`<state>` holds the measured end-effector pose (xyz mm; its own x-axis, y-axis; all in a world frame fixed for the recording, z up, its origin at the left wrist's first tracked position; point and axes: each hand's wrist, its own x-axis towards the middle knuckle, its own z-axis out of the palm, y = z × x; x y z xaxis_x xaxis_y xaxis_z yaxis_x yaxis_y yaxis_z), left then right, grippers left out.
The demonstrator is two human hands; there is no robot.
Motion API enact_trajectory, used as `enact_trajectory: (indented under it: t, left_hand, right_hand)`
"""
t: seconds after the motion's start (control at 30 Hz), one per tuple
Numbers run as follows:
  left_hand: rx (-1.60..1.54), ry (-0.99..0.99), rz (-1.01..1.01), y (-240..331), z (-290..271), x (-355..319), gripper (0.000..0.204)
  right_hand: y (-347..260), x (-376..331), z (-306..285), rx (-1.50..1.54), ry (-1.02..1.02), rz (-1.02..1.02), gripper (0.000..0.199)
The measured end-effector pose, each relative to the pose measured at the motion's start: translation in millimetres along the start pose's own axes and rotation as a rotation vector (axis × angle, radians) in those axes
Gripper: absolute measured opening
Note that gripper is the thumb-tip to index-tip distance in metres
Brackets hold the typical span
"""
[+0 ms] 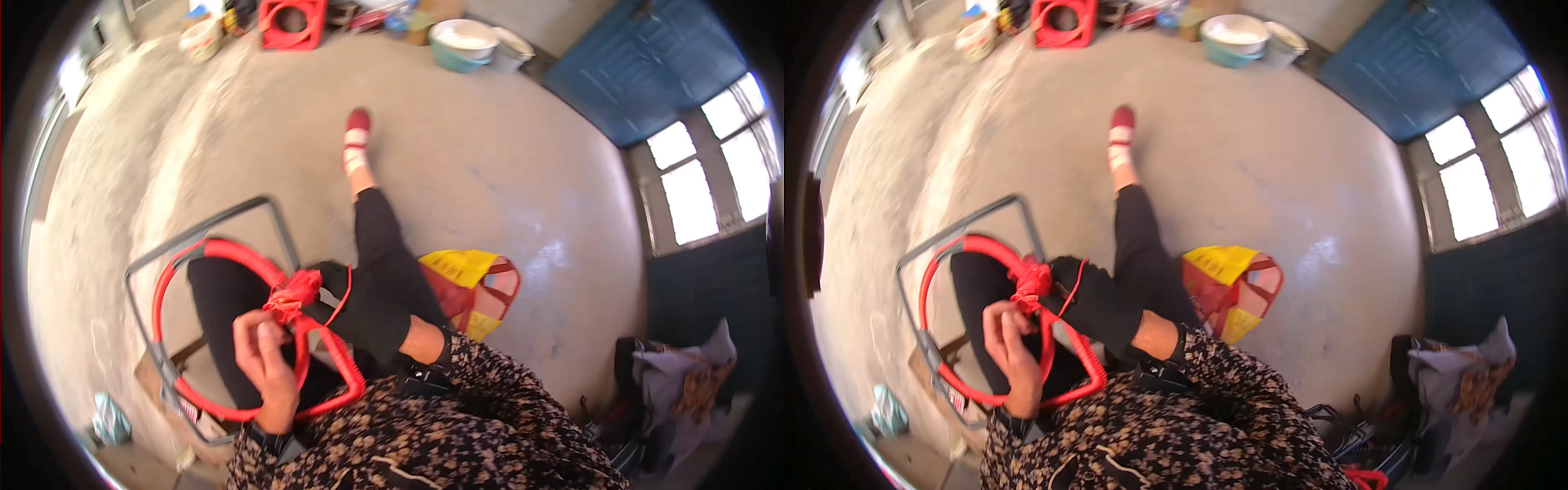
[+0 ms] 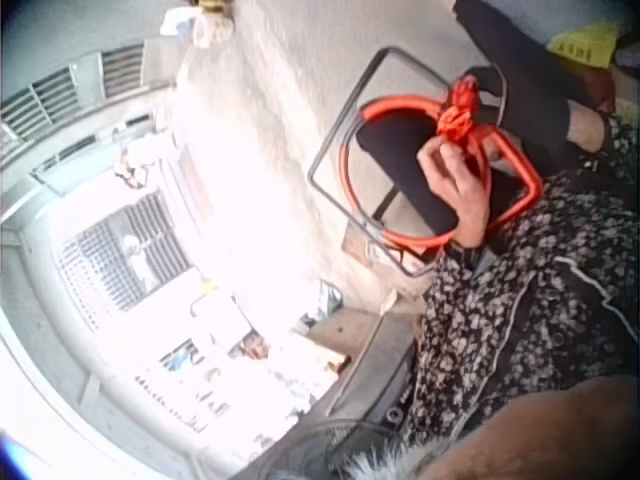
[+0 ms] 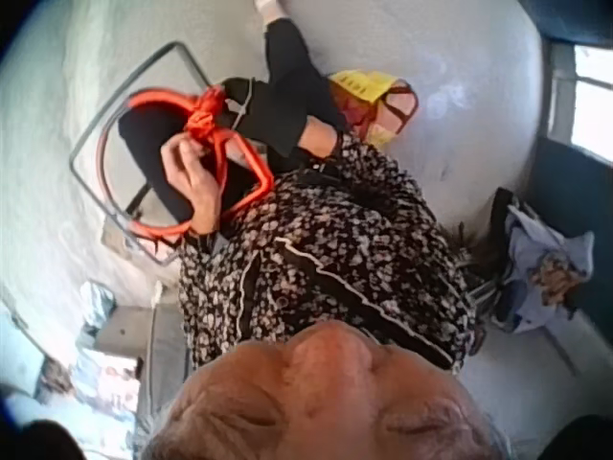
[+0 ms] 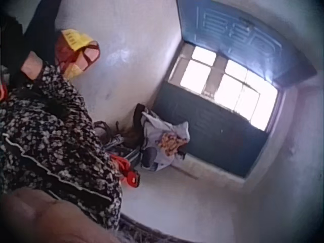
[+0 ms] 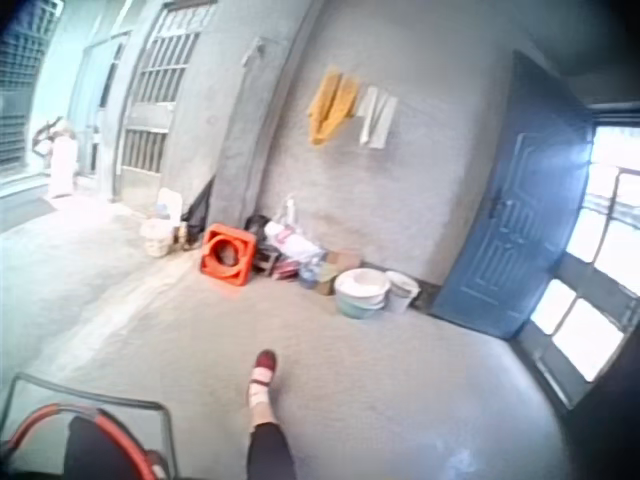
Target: Wrapping a circular metal frame with red plastic cord for furniture manufacturing.
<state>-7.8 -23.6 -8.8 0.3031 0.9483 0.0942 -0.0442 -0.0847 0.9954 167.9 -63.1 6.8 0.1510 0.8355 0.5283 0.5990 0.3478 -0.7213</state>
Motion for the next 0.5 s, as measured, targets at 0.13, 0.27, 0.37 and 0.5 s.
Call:
enact_trajectory:
  t: [0.13, 0.27, 0.37, 0.5]
  left_hand:
    - [0.041, -0.091, -0.077, -32, 2, 2, 0.007]
    - [-0.068, -0.138, -0.18, -41, -4, 3, 0.012]
    - [-0.056, -0.095, -0.223, -32, -6, 3, 0.012]
    - [-0.22, -0.123, -0.434, -24, -8, -2, 0.007]
  right_hand:
    - [16, -31, -55, -0.164, 0.239, 0.117, 0.021]
    - [15, -60, -110, -0.2, 0.433, 0.202, 0.026]
    - [22, -63, -142, -0.16, 0.553, 0.264, 0.029]
    - [29, -121, -169, 0.112, 0.605, 0.408, 0.033]
